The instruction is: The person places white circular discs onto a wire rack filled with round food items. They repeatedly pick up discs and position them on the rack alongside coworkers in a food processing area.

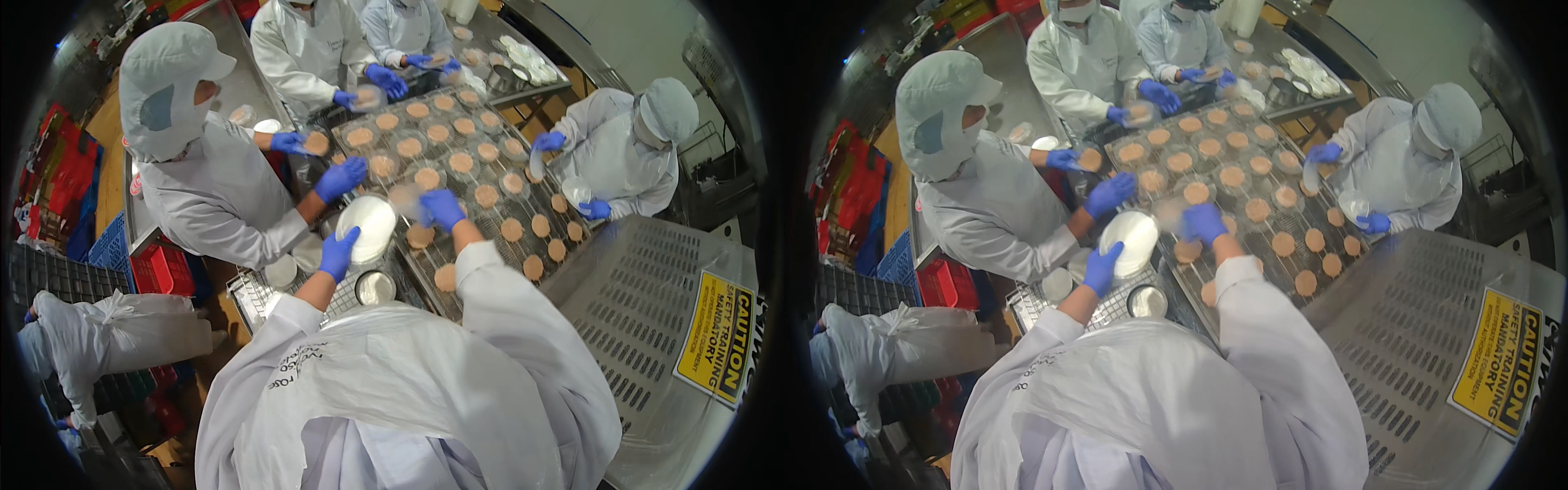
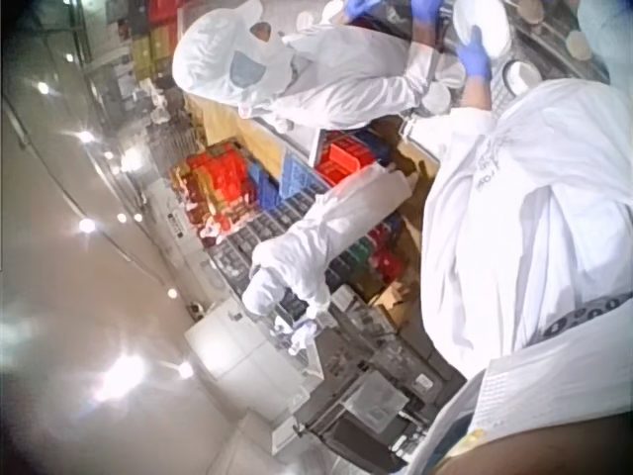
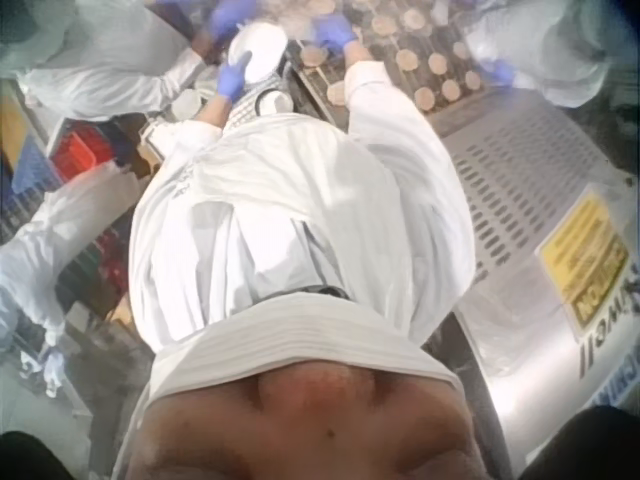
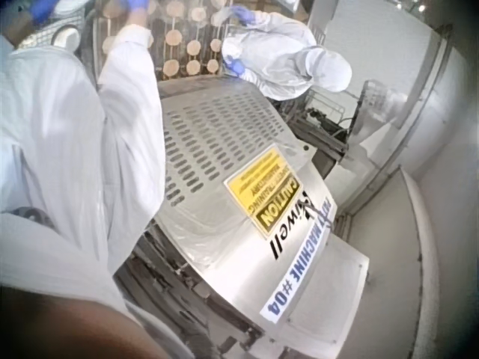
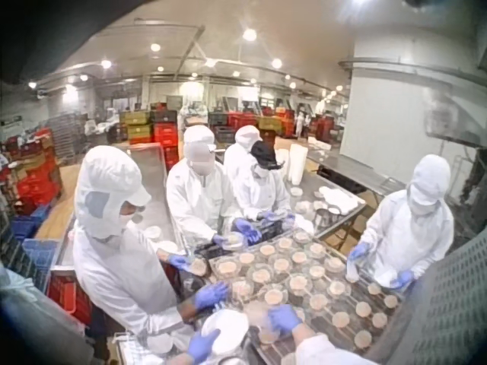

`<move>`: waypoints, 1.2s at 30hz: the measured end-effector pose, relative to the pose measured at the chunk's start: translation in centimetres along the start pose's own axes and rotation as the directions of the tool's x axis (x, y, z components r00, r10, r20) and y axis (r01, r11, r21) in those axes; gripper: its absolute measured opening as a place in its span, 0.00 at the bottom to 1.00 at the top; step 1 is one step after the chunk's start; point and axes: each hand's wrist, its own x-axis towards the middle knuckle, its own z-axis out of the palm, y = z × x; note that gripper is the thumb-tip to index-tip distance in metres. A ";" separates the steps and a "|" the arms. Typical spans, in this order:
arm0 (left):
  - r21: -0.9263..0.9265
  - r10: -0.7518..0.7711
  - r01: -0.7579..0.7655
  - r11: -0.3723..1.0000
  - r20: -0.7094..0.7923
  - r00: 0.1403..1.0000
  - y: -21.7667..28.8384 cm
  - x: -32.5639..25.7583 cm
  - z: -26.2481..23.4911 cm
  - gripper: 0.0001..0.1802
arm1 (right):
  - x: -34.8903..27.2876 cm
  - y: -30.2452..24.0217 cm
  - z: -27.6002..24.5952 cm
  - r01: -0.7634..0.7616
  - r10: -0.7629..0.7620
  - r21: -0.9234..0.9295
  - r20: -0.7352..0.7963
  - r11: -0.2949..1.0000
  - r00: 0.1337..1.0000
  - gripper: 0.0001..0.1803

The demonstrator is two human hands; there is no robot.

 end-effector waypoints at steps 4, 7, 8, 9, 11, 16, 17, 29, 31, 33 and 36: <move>0.014 -0.093 0.094 0.995 -0.050 0.994 -1.5 1.5 -2.9 0.27 | 0.3 2.0 -9.2 -0.449 0.336 -0.566 -0.299 0.692 0.893 0.18; -0.014 -0.134 0.133 0.991 -0.063 0.989 -2.5 0.2 -4.1 0.27 | -2.8 3.3 -12.4 -0.505 0.301 -0.190 -0.611 0.842 0.732 0.19; -0.020 -0.146 0.145 0.989 -0.061 0.987 -2.7 -0.3 -4.2 0.27 | -3.0 3.3 -11.7 -0.494 0.338 -0.108 -0.603 0.863 0.723 0.20; -0.024 -0.147 0.146 0.989 -0.055 0.988 -2.6 -0.2 -4.3 0.27 | -3.4 3.1 -11.3 -0.485 0.376 -0.025 -0.596 0.874 0.709 0.21; -0.065 -0.141 0.157 0.985 0.206 0.968 -1.0 1.7 2.0 0.28 | -9.3 17.3 -14.0 -0.435 -0.193 -0.843 -0.506 0.315 0.841 0.19; -0.020 -0.136 0.137 0.990 0.066 0.989 -0.1 0.7 -1.1 0.28 | -1.6 0.6 -5.2 -0.169 0.439 -0.793 0.136 0.586 0.888 0.19; -0.034 -0.124 0.125 0.991 0.032 0.992 -0.2 0.6 -2.8 0.28 | -2.2 -8.1 -3.6 -0.186 0.490 -0.764 0.190 0.618 0.850 0.20; -0.123 -0.057 0.064 0.990 0.060 0.997 4.8 -3.5 -1.7 0.26 | -4.1 -17.7 -0.2 -0.216 0.237 0.241 -0.059 0.946 0.970 0.15; -0.100 -0.106 0.112 0.989 0.063 0.992 4.0 -3.0 -2.1 0.27 | -4.0 -16.6 -1.0 -0.319 0.346 0.307 -0.034 0.896 0.938 0.17; -0.115 -0.134 0.143 0.983 0.082 0.987 2.6 -3.2 -1.5 0.27 | -4.1 -10.9 -0.9 -0.243 0.243 0.017 -0.078 0.970 0.967 0.19; -0.142 -0.208 0.232 0.962 0.161 0.965 1.5 -4.1 -1.0 0.28 | -5.0 -3.0 -2.8 0.009 0.034 -0.509 0.076 0.861 0.997 0.21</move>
